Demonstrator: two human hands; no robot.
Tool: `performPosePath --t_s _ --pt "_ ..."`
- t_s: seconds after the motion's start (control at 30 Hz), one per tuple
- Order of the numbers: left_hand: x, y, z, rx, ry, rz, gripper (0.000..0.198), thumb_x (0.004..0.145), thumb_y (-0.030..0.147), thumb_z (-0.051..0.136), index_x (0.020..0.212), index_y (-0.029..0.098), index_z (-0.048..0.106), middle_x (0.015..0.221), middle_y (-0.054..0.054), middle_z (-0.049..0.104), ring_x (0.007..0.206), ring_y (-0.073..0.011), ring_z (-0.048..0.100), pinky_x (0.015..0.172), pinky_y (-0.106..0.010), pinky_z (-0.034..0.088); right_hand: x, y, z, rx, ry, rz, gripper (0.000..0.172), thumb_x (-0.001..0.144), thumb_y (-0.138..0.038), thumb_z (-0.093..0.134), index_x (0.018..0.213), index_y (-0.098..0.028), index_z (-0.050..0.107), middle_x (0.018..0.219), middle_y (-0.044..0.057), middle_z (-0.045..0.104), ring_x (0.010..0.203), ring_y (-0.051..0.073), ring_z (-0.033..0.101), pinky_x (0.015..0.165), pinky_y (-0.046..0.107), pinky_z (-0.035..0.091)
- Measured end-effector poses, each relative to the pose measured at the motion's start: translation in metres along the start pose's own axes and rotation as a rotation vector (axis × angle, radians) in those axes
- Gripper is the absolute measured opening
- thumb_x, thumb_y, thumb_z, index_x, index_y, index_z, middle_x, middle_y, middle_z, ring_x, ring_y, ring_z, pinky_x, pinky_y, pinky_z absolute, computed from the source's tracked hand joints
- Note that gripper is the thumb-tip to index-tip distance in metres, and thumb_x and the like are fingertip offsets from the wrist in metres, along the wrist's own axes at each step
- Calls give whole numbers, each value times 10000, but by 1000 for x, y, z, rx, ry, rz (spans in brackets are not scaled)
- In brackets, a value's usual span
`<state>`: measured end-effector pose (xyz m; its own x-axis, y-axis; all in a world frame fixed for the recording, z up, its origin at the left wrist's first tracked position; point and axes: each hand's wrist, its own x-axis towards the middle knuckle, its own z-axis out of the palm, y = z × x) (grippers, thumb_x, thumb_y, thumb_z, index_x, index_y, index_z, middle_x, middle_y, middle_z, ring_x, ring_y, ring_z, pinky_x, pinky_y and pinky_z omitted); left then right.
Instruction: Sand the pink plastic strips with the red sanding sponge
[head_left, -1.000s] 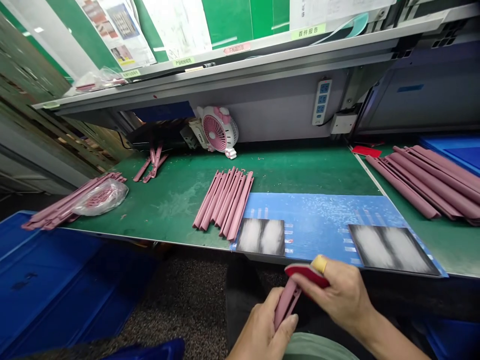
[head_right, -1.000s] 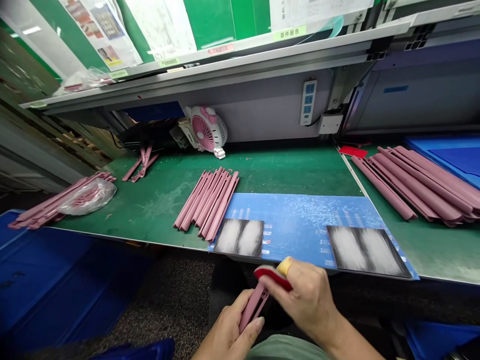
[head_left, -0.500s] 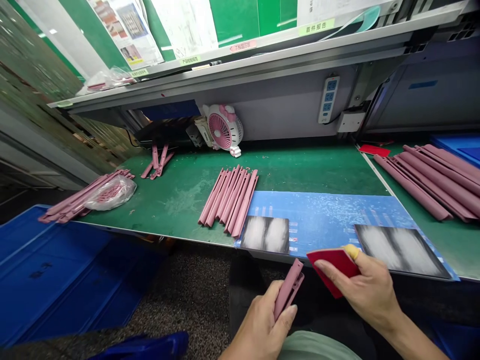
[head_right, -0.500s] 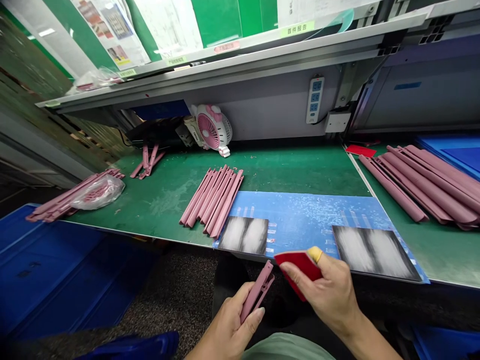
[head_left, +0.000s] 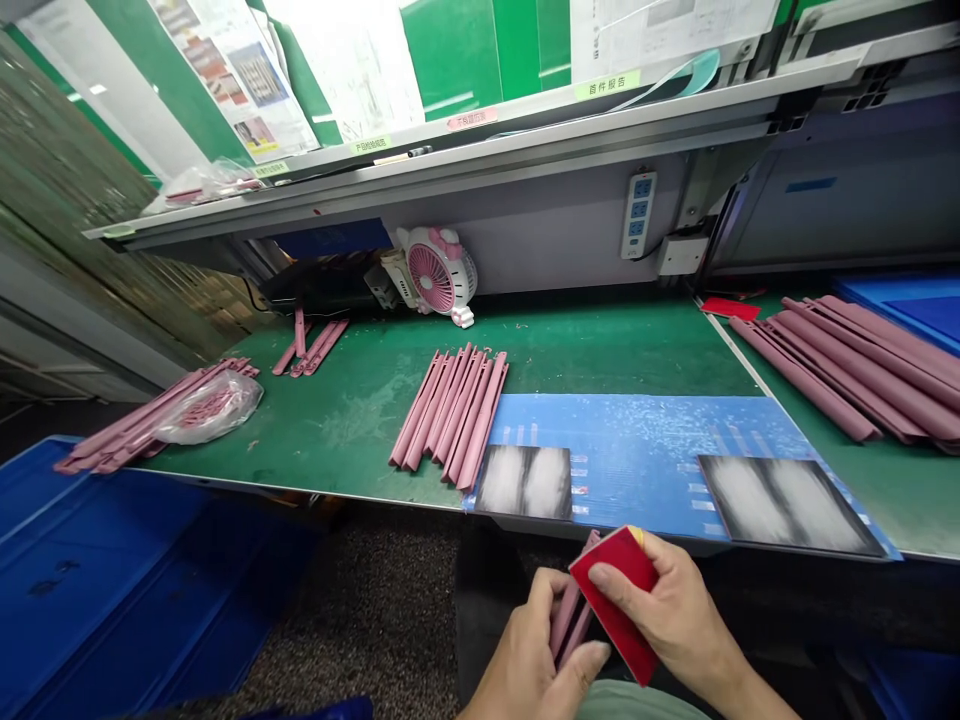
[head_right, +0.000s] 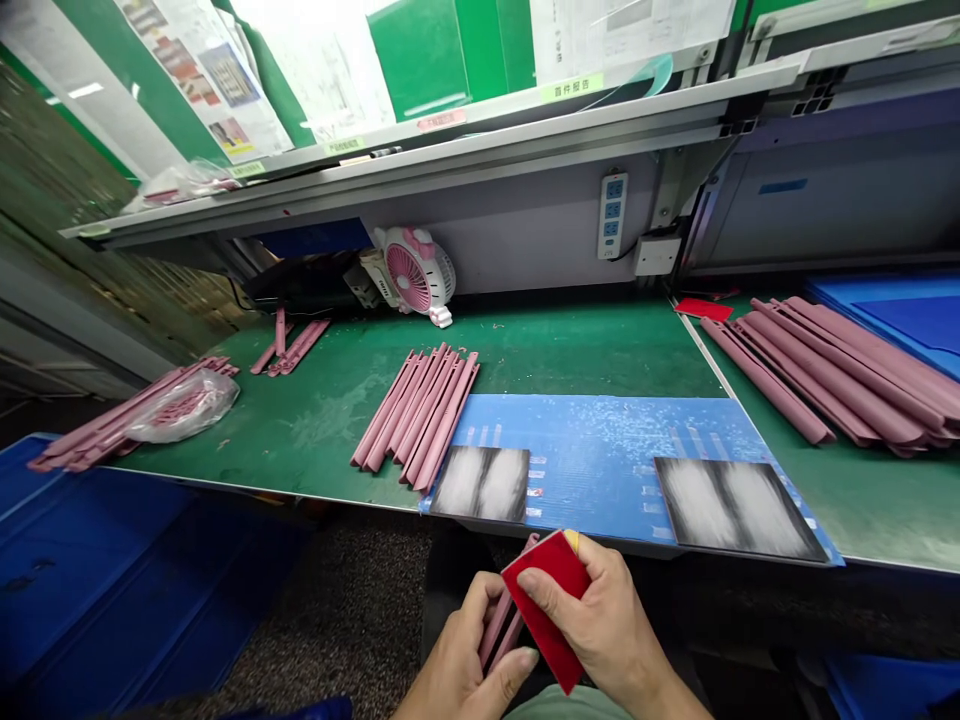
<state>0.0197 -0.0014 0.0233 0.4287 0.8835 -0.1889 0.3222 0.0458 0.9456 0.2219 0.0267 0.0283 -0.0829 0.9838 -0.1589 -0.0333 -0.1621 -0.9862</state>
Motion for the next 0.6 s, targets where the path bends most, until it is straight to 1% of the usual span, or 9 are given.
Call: performPosePath --t_s 0.03,0.1,0.17,0.27,0.33,0.4,0.5,0.57,0.6 --pt "1 -2 2 -67 -15 20 402 928 514 624 1115 181 496 813 21 512 702 -123 439 669 -243 355 -2 3 6 50 -26 16 339 799 -485 801 793 -165 690 660 -4 649 581 129 522 554 231 454" --pt "2 -10 4 -257 -60 61 418 899 531 668 1055 181 501 825 18 511 685 -100 426 654 -221 360 -5 12 15 199 -29 55 351 794 -497 803 808 -163 696 672 0 657 585 129 521 577 239 460" --pt "2 -18 4 -482 -129 69 436 882 542 696 1044 189 497 753 43 506 562 -55 406 553 -173 344 -8 22 17 352 8 117 357 777 -499 823 802 -171 685 661 -11 654 570 119 520 573 227 456" --pt "1 -24 -3 -710 -137 11 424 936 548 621 1137 198 492 614 75 519 343 -29 351 357 -131 262 -12 33 11 475 134 241 364 751 -496 852 844 -187 684 637 -27 660 527 103 536 533 195 454" --pt "2 -21 -7 -735 -116 -43 455 967 566 553 1192 173 506 600 51 562 311 -48 391 315 -136 283 -13 36 3 483 216 245 389 748 -517 849 932 -210 697 662 -17 693 533 125 590 535 207 501" --pt "3 -14 -9 -692 -149 -89 530 967 610 520 1202 136 541 580 36 568 330 -57 416 324 -140 305 -11 33 -6 407 237 114 407 746 -526 843 992 -229 715 773 17 751 618 170 668 600 246 571" --pt "0 -3 -10 -590 -227 -129 655 904 715 534 1140 109 613 574 23 555 391 -52 400 371 -144 276 -6 25 -16 84 111 -157 334 765 -480 826 997 -245 771 972 72 792 810 242 738 755 291 617" --pt "-7 0 -9 -461 -230 -167 652 872 737 564 1092 131 666 656 -3 588 476 -66 442 441 -165 322 -4 20 -18 -155 41 -266 266 780 -456 802 979 -279 798 992 78 799 857 279 757 778 310 628" --pt "-11 1 -10 -370 -210 -187 617 863 727 588 1082 158 689 707 -11 608 525 -85 479 484 -186 364 -4 20 -17 -244 54 -307 223 792 -461 778 946 -301 804 957 75 802 834 292 764 752 322 637"
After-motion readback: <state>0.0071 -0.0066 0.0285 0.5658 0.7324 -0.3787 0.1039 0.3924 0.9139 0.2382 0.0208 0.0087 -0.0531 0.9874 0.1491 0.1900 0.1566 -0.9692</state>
